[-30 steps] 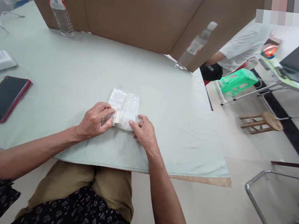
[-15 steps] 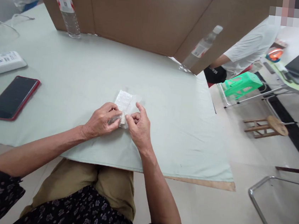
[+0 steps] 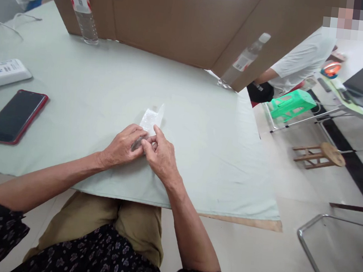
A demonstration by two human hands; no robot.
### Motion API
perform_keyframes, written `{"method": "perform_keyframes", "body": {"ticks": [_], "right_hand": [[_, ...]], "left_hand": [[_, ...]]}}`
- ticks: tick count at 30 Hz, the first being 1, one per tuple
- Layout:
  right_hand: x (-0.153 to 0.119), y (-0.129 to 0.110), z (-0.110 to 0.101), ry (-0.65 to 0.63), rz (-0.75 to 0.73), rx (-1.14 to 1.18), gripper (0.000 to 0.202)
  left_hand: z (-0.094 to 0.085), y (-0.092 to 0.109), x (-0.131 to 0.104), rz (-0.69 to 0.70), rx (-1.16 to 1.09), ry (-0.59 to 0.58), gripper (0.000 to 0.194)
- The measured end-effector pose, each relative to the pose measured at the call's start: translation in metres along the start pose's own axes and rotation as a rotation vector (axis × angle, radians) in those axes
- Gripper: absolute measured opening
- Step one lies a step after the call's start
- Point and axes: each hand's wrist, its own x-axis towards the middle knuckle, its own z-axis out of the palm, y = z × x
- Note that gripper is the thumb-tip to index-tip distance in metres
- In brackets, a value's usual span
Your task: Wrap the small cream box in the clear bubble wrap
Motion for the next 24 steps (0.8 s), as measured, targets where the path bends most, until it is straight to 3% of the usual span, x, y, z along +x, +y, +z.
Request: {"method": "perform_keyframes", "body": {"ticks": [7, 14, 17, 22, 24], "right_hand": [[-0.005, 0.006, -0.009, -0.135, -0.057, 0.037, 0.056], [-0.001, 0.004, -0.003, -0.163, -0.156, -0.285, 0.067], [0.001, 0.001, -0.004, -0.168, -0.149, -0.350, 0.070], [0.002, 0.005, -0.016, -0.266, -0.164, -0.068, 0.075], [0.003, 0.010, -0.019, -0.221, -0.152, 0.052, 0.067]], "left_hand": [[-0.005, 0.000, -0.002, -0.105, -0.183, -0.033, 0.043], [-0.006, 0.007, 0.004, -0.376, -0.340, 0.055, 0.023], [-0.005, 0.009, 0.007, -0.419, -0.319, 0.039, 0.020], [-0.003, 0.007, 0.008, -0.448, -0.338, -0.015, 0.020], [-0.002, 0.007, 0.008, -0.447, -0.338, -0.022, 0.022]]}}
